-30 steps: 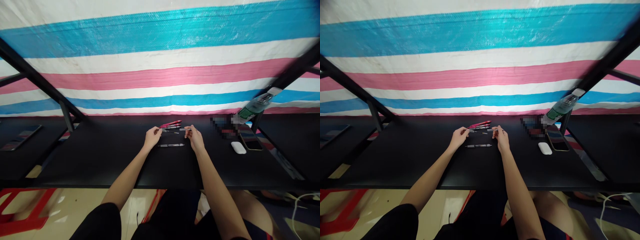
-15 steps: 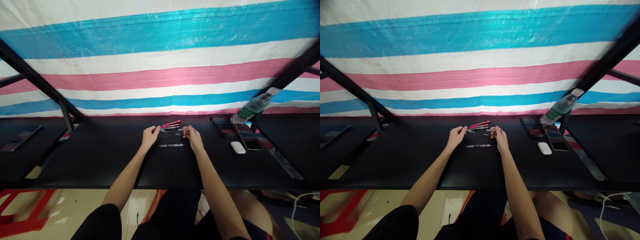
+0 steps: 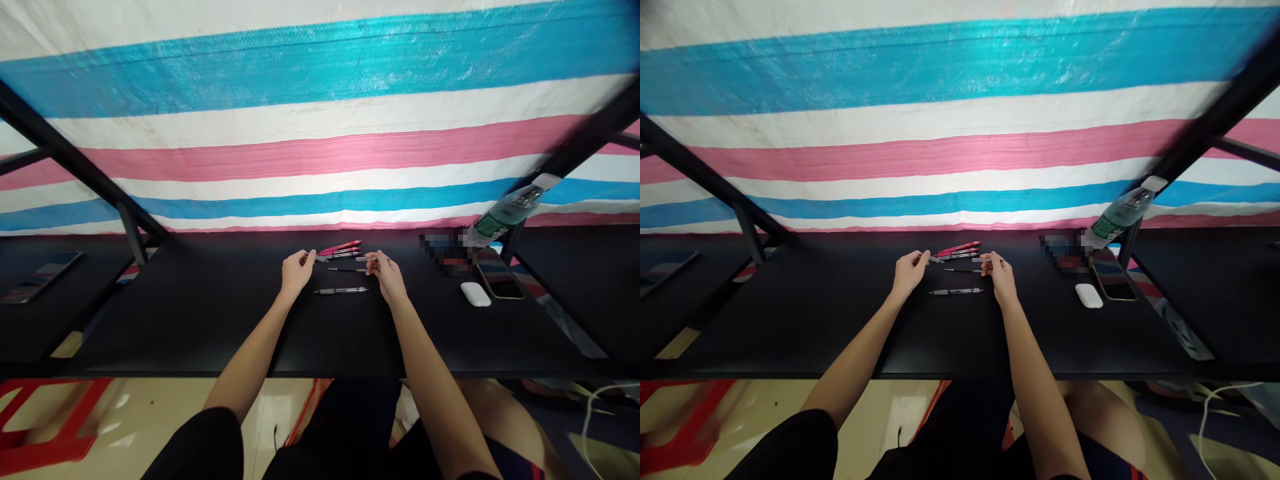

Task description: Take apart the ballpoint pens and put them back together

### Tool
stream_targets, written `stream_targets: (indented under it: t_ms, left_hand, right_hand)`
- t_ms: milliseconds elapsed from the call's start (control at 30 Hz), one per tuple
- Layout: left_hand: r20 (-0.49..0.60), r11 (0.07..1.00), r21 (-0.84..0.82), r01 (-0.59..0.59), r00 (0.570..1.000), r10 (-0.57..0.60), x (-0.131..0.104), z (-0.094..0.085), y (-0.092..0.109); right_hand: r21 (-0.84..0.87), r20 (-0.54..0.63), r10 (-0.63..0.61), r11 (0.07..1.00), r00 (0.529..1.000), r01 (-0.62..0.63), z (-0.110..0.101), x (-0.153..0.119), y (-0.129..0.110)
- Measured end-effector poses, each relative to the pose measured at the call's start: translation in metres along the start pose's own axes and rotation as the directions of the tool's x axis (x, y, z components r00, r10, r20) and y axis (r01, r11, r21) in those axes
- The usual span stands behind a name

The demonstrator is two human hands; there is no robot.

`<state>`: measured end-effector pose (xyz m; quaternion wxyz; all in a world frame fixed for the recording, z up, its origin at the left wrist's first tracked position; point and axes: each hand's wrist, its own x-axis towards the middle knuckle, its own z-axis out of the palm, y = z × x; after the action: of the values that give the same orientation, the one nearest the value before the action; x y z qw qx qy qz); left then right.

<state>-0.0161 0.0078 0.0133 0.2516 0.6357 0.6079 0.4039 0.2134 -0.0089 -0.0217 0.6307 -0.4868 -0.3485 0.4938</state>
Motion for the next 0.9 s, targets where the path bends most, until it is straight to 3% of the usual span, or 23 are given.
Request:
stream_targets:
  t_ms: [167, 300, 433, 533, 633, 767, 900]
  left_hand:
    - [-0.004, 1.0, -0.013, -0.02, 1.0, 0.02, -0.001, 0.001, 0.001]
    - [0.094, 0.969, -0.235, 0.078, 0.994, -0.058, -0.002, 0.009, 0.0]
    - [0.24, 0.776, -0.537, 0.332, 0.942, -0.236, -0.002, 0.015, 0.0]
    - [0.332, 0.615, -0.663, 0.427, 0.904, -0.27, -0.002, 0.016, 0.001]
    - [0.407, 0.516, -0.701, 0.492, 0.87, -0.277, -0.001, 0.015, 0.003]
    - [0.48, 0.432, -0.712, 0.553, 0.833, -0.276, -0.002, 0.013, 0.005]
    - [0.499, 0.448, -0.698, 0.559, 0.828, -0.256, -0.002, 0.011, 0.008]
  right_hand:
    - [0.019, -0.009, 0.024, 1.0, 1.0, -0.024, 0.001, -0.001, -0.002]
    - [0.03, -0.006, 0.024, 0.999, 1.0, -0.024, 0.001, -0.001, -0.003]
    - [0.031, 0.023, 0.017, 0.999, 1.0, -0.018, 0.0, -0.002, -0.005]
    - [0.061, 0.046, 0.013, 0.998, 0.999, -0.016, -0.002, -0.003, -0.005]
    - [0.1, 0.067, 0.015, 0.995, 0.998, -0.022, -0.002, -0.003, -0.006]
    - [0.139, 0.066, 0.013, 0.99, 0.998, -0.023, -0.001, -0.003, -0.007]
    - [0.209, 0.04, 0.053, 0.976, 0.998, -0.06, -0.001, -0.002, -0.008]
